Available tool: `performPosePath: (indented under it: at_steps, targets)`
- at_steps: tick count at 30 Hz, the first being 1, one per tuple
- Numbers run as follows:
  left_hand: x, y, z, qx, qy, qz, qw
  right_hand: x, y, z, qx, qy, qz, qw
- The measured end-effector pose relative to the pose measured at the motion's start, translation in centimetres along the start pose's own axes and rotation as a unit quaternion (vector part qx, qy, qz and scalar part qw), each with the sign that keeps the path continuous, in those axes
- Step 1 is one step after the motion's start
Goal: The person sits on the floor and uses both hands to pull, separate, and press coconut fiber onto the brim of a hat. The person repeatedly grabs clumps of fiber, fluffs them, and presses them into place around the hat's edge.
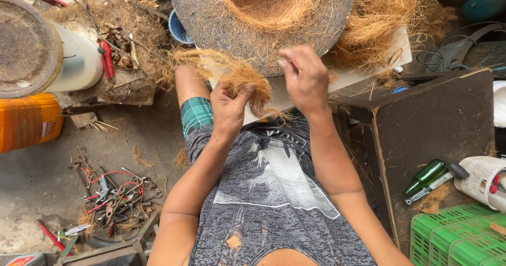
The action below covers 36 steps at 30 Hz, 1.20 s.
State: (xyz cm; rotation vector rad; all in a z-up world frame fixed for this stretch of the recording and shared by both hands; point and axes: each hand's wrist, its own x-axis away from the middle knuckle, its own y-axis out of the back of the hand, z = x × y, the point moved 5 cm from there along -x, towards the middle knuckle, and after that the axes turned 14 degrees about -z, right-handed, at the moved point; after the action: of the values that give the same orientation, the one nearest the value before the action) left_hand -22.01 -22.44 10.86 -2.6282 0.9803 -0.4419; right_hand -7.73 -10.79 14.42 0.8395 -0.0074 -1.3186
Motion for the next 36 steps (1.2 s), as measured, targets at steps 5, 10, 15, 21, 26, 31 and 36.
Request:
performPosePath:
  at_steps: [5, 10, 15, 21, 26, 31, 36]
  targets:
    - [-0.6, 0.5, 0.1, -0.107, 0.010, 0.020, 0.994, -1.6, -4.1, -2.8, 0.180, 0.138, -0.008, 0.974]
    - [-0.3, 0.5, 0.6, -0.104, 0.029, 0.015, 0.994, -2.2, -3.6, -3.4, 0.186, 0.139, -0.042, 0.972]
    - [0.0, 0.4, 2.3, -0.126, 0.058, 0.010, 0.990, -2.1, 0.6, -2.7, 0.111, 0.050, -0.016, 0.992]
    - [0.1, 1.2, 2.6, -0.034, 0.008, -0.001, 0.999, 0.0, 8.1, -1.0, 0.008, -0.155, 0.033, 0.987]
    - [1.0, 0.4, 1.7, -0.040, 0.015, 0.035, 0.998, 3.3, 15.0, -4.8, 0.193, -0.230, 0.012, 0.954]
    - [1.8, -2.2, -0.9, -0.059, 0.013, 0.105, 0.993, 6.2, 17.2, -6.1, 0.292, -0.283, 0.038, 0.913]
    - [3.5, -5.0, -3.1, -0.101, 0.035, 0.162, 0.981, 6.4, 13.9, -4.4, 0.124, -0.249, -0.054, 0.959]
